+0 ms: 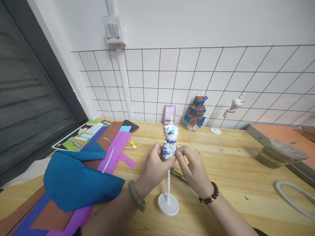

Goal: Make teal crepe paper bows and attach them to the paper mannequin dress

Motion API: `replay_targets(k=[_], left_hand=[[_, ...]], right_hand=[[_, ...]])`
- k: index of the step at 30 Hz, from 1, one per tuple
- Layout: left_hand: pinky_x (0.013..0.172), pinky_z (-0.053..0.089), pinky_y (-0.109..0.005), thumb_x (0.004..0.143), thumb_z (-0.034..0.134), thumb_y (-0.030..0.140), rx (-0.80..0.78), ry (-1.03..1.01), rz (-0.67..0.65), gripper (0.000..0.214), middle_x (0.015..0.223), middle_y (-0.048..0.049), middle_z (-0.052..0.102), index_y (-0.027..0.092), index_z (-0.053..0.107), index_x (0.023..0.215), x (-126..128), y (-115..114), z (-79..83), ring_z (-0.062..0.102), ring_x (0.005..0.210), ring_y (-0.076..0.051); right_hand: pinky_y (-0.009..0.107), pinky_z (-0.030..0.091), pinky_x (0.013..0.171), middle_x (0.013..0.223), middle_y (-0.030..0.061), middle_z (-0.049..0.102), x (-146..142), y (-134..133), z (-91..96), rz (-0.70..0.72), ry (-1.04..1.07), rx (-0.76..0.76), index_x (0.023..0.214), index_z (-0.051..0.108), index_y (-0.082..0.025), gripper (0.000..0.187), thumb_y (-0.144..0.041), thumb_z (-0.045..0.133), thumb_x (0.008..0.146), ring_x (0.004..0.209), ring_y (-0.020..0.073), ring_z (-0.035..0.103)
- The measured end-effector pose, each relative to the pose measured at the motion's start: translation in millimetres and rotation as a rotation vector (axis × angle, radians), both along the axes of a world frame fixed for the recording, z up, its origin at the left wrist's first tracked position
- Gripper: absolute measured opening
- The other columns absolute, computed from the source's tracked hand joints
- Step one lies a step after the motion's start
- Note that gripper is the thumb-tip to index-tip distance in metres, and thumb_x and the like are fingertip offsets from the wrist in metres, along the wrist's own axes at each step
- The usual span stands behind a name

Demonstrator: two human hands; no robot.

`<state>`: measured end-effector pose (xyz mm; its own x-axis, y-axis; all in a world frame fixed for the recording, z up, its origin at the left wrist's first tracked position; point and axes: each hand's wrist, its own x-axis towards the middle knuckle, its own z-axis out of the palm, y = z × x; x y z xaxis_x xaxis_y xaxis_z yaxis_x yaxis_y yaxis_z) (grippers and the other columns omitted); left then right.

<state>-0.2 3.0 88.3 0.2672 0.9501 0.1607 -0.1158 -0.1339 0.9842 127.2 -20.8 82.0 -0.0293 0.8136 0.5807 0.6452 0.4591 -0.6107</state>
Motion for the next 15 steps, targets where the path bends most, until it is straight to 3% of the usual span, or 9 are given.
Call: replay_targets(k=[6,15], left_hand=[[0.066,0.046,-0.024,0.065,0.067,0.017,-0.186,-0.251,-0.101,0.028,0.081,-0.0029,0.061,0.013,0.052,0.088,0.2,2.0,4.5,0.057,0.072,-0.012],[0.066,0.047,-0.026,0.067,0.067,0.017,-0.285,-0.446,-0.265,0.027,0.086,-0.0051,0.061,0.013,0.054,0.091,-2.6,5.4,0.9,0.059,0.076,-0.014]], right_hand=[[0.03,0.041,0.064,0.067,0.0022,0.055,1.7,-1.6,0.7,0.029,0.193,-0.069,0.07,0.051,-0.02,0.022,-0.027,0.04,0.089,0.066,0.016,0.051],[0.03,0.043,0.065,0.066,0.0016,0.053,2.9,-1.1,6.1,0.169,0.505,-0.139,0.068,0.053,-0.019,0.023,-0.031,0.045,0.086,0.066,0.0158,0.051]])
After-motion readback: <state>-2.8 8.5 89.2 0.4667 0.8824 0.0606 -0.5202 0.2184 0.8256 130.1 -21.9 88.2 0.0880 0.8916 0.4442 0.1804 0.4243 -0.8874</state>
